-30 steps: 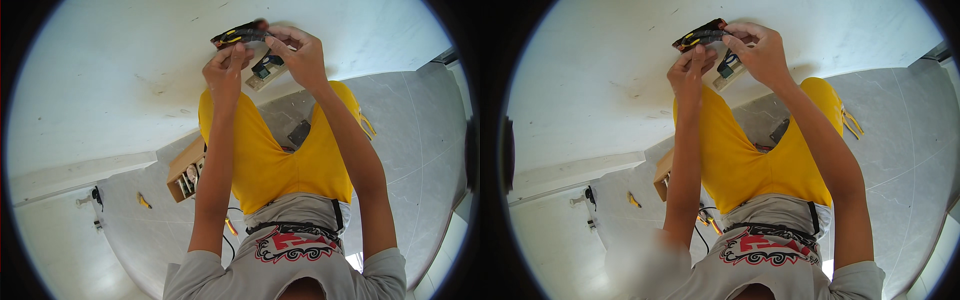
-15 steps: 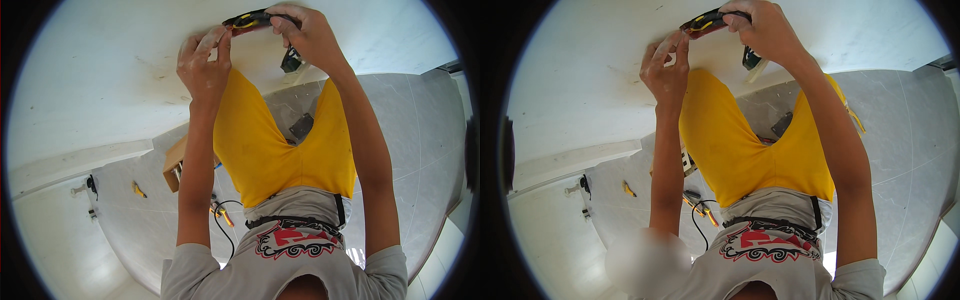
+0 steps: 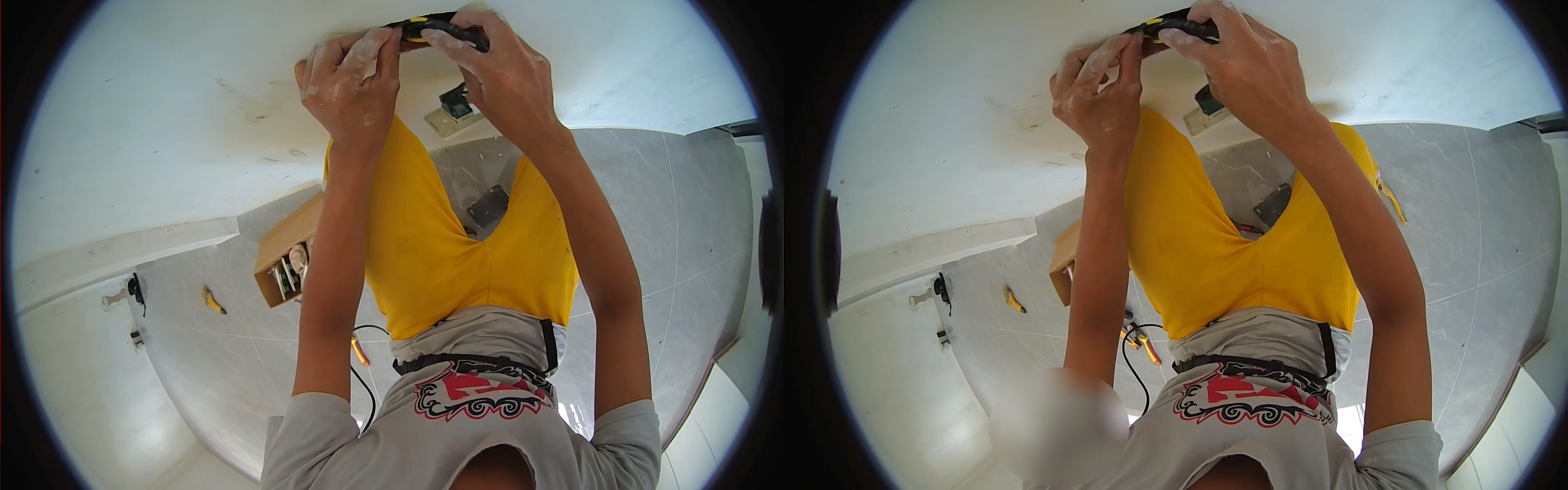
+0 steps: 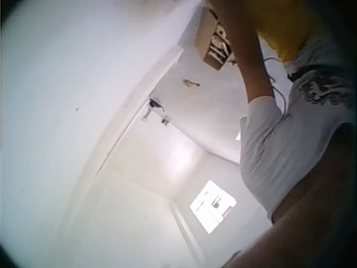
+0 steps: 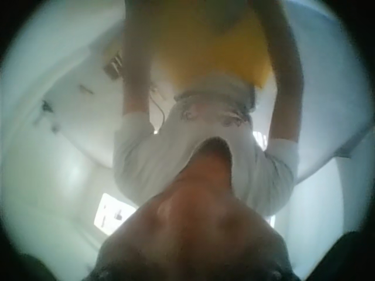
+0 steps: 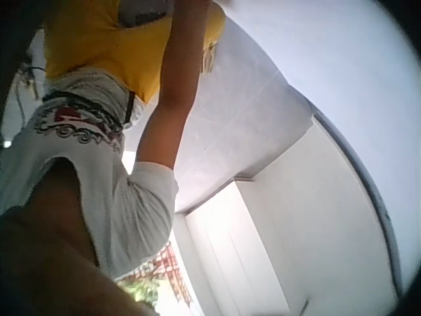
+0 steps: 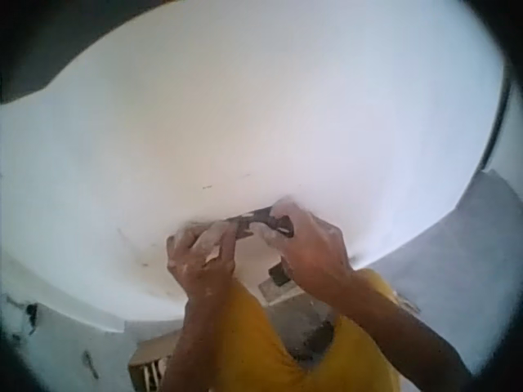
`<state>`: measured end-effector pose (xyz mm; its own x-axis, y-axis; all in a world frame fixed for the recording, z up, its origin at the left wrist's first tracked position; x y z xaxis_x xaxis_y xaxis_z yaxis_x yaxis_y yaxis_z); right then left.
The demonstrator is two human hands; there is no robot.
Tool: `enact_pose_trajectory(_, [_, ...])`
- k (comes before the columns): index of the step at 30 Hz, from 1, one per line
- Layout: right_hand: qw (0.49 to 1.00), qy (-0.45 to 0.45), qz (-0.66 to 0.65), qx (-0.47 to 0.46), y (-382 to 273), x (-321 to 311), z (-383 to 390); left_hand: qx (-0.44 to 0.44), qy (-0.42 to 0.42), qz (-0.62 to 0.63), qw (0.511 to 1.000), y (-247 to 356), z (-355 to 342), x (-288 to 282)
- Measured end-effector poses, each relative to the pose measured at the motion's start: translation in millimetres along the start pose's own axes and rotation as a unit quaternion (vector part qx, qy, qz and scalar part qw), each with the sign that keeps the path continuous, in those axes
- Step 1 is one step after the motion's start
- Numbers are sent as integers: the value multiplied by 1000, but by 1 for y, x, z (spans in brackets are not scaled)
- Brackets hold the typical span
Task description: Installing an electrical wall switch into a wall-mounted box.
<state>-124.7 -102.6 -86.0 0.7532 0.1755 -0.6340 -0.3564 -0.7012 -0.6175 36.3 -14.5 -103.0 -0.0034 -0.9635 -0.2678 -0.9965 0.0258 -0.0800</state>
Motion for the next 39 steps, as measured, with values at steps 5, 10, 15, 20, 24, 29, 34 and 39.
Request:
enact_pose_trajectory(5, [992, 104, 43, -54, -4, 10, 8, 28, 52, 11, 998, 2, -2, 5])
enact_pose_trajectory(10, [986, 115, 54, -108, -1, 19, -3, 74, -7, -37, 997, 10, -6, 1])
enact_pose_trajectory(15, [980, 97, 74, -156, 7, 14, -9, 100, -14, -35, 994, 4, 0, 4])
enact_pose_trajectory(20, [953, 183, -240, 7, 15, 0, 3, 65, -11, -96, 993, -1, 9, 11])
enact_pose_trajectory(24, [917, 12, -332, 221, 16, 0, 7, 36, -43, -72, 996, -2, 5, 9])
enact_pose_trajectory(29, [920, 27, -319, 227, 7, -4, -7, 28, -166, -78, 983, 12, -15, -11])
enact_pose_trajectory(34, [907, 32, -327, 263, 0, -11, -11, 2, -432, -134, 892, 43, -43, -41])
enact_pose_trajectory(39, [895, 50, -358, 261, 1, -9, -8, -8, -578, -123, 807, 52, -61, -48])
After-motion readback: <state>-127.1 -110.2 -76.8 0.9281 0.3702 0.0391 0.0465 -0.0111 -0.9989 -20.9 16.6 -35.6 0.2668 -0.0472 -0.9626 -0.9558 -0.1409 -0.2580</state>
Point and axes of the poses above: each hand's wrist, its own z-axis away from the middle knuckle, its own x-axis out of the palm, y = z × x, the point moved 1 cm from there along -z, towards the middle knuckle, and after that the axes turned 15 degrees about x, right-handed, at the moved point
